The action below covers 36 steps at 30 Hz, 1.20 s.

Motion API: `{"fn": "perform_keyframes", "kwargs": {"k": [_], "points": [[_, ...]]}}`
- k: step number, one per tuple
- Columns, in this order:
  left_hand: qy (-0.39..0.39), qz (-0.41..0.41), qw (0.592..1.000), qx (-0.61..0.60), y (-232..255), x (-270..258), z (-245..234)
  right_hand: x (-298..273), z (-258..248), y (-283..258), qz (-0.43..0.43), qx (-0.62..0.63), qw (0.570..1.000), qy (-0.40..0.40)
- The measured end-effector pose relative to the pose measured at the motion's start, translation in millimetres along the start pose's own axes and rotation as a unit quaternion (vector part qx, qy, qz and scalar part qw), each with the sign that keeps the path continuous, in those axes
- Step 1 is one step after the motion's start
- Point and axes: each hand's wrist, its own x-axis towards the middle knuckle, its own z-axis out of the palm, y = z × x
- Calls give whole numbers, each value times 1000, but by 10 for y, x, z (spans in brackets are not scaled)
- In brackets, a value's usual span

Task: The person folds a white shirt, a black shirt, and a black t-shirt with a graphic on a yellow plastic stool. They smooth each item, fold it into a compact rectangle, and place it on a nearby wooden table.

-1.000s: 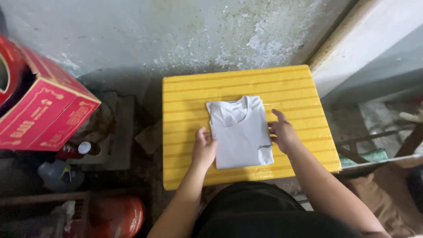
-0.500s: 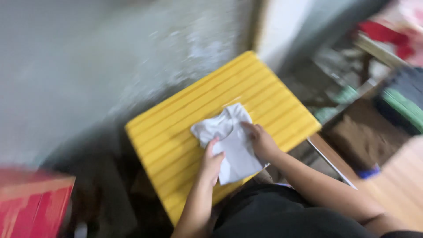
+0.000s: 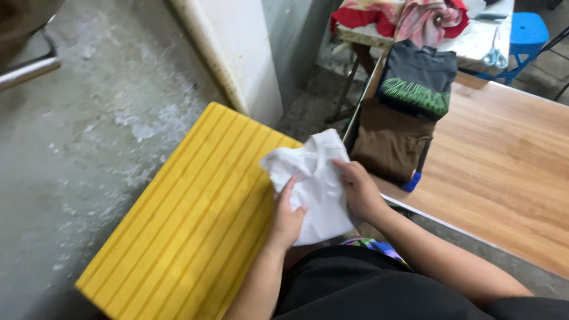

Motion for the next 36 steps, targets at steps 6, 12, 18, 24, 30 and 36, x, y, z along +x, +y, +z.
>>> {"fn": "perform_keyframes", "kwargs": {"k": [6,12,18,24,30,36], "points": [[-97,-2,994,41,204,767,973,21,-797,669,47,-4,993,104],[-135,69,988,37,495,1594,1733,198,-1506,1237,77,-11,978,195],[-142,-22,988,63,-375,2234,2337,429,-1599,2546,149,-82,978,119],[-192,-155,955,166,-1175,1886,2288,354,-1393,2975,303,-136,943,-16],[-81,-206,975,-24,-200,1459,1640,780,-1540,1894,41,-275,959,54],[47,-125,969,-208,441,706,922,1185,-990,800,-181,-115,977,-5]]}}
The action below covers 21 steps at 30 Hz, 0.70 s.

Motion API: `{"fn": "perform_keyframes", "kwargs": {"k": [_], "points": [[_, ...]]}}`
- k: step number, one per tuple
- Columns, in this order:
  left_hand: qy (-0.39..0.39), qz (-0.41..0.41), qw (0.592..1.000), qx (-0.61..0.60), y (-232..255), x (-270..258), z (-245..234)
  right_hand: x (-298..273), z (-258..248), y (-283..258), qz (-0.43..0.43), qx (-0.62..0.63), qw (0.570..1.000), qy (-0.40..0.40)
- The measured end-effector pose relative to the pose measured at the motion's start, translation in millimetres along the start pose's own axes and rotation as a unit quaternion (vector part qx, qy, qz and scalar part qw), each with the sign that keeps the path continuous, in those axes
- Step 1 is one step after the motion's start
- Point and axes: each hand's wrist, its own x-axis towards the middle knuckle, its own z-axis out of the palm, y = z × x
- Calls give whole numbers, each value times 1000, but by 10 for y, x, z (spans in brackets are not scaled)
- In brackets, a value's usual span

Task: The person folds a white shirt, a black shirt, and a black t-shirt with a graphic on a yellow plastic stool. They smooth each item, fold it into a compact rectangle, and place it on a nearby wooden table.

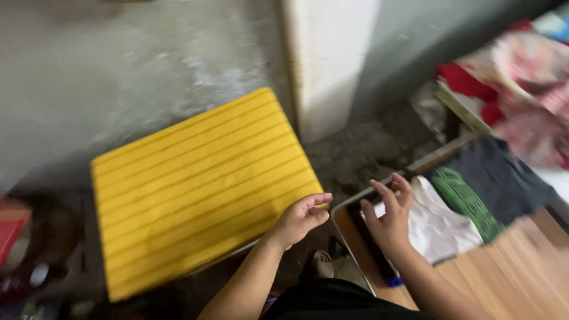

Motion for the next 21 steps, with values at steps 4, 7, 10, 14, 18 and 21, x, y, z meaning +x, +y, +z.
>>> {"fn": "perform_keyframes", "kwargs": {"k": [4,7,10,14,18,21], "points": [[134,60,988,-48,179,-800,-309,120,362,-798,-114,166,975,-94],[265,102,957,-56,218,-1552,-483,7,670,-1357,-202,222,932,-203],[383,194,903,-33,95,-2537,-448,-333,926,-1905,-281,250,875,-304],[552,172,810,-103,-315,-3923,-152,-1023,1058,-2675,-407,340,761,-373],[690,239,676,-96,-743,-5166,353,-1850,1004,-3321,-464,366,675,-442],[780,205,577,-125,-1233,-5878,640,-2518,891,-3745,-505,369,625,-466]]}}
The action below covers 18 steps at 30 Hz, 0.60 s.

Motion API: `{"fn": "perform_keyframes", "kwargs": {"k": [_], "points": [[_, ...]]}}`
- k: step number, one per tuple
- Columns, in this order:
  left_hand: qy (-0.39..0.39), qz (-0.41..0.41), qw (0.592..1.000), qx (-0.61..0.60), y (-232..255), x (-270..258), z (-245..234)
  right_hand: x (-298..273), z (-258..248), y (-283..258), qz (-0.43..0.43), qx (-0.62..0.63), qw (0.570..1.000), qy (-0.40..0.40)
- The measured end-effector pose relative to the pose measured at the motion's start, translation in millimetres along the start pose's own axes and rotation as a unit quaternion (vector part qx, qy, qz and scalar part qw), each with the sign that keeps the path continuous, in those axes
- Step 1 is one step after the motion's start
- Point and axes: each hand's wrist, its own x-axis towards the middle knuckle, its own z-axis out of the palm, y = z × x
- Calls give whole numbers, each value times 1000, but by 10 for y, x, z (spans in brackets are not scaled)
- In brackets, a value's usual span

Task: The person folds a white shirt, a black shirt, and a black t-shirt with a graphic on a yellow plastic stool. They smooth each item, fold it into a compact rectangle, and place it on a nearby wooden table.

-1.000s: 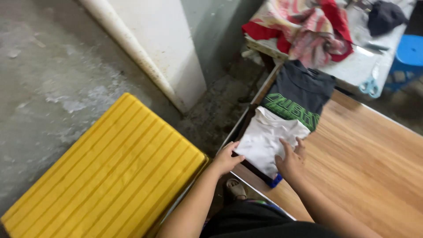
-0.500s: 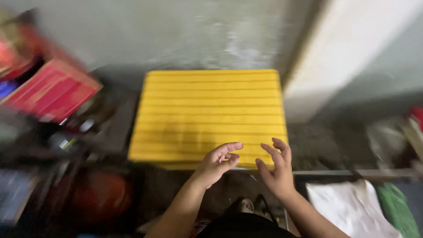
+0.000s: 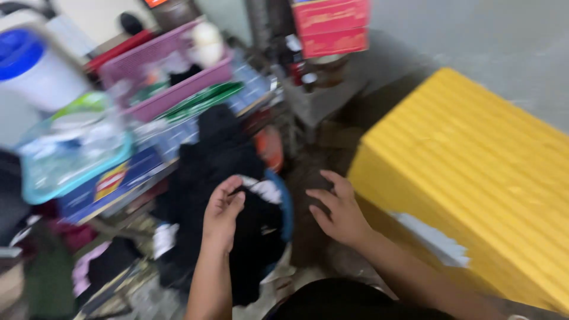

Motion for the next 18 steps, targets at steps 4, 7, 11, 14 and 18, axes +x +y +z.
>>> {"fn": "perform_keyframes", "kwargs": {"k": [4,7,11,14,18], "points": [[127,5,991,39,-219,0,-954,346,886,-483,-52,0,997,-57],[148,5,989,6,-522,76,-1345,515,1376,-808,-10,45,985,-167],[173,-37,983,47,-904,137,-1625,536,1986,-853,13,31,973,-228],[155,-82,983,50,-1144,113,-1680,453,2278,-739,47,15,963,-264],[96,-17,980,173,-1036,-28,-1625,330,2494,-569,80,3,958,-274]]}}
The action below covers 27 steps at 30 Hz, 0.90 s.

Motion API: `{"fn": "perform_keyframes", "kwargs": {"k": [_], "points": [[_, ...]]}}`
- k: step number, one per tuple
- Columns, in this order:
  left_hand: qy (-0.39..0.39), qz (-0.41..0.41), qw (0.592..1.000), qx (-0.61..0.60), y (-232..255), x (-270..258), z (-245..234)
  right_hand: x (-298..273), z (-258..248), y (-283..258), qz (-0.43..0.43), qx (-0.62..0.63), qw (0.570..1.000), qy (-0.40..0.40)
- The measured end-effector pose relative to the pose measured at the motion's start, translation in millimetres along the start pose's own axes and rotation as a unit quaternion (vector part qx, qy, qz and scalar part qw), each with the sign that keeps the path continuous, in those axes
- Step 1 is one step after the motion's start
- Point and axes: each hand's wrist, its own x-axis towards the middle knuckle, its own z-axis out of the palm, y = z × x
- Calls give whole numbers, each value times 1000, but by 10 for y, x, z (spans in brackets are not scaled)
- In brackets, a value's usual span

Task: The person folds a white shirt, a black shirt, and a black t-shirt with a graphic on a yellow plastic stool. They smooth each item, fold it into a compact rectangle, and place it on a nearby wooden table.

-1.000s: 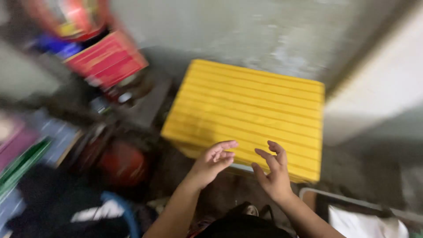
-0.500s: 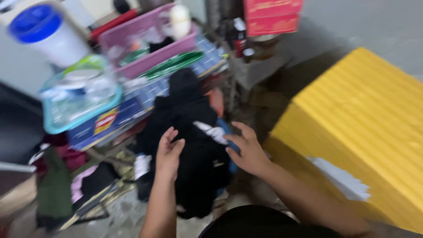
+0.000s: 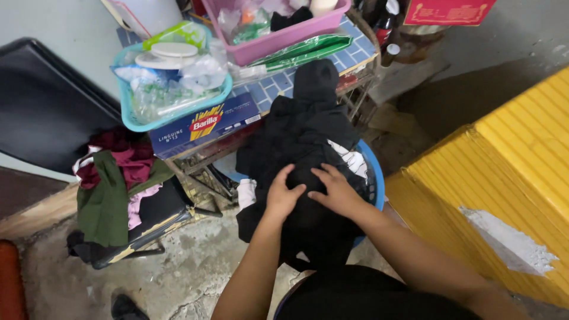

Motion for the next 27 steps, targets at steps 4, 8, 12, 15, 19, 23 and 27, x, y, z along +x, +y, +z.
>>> {"fn": "perform_keyframes", "kwargs": {"k": [4,8,12,15,19,23,27], "points": [[-38,77,984,155,158,-13,40,41,-56,55,43,35,998,1],[-74,67,966,240,508,-50,79,-1,-171,94,-2,51,999,1],[-155,-19,933,325,1122,-133,150,-95,-269,249,11,97,994,-40],[-194,-73,893,400,1396,-224,245,-199,-314,358,1,108,994,-34],[-143,-41,882,447,1137,-255,405,-318,-426,491,80,143,985,-49],[-68,24,898,435,800,-219,459,-383,-517,668,83,150,984,-50],[4,57,887,459,706,-181,575,-329,-554,869,31,109,991,-71]]}}
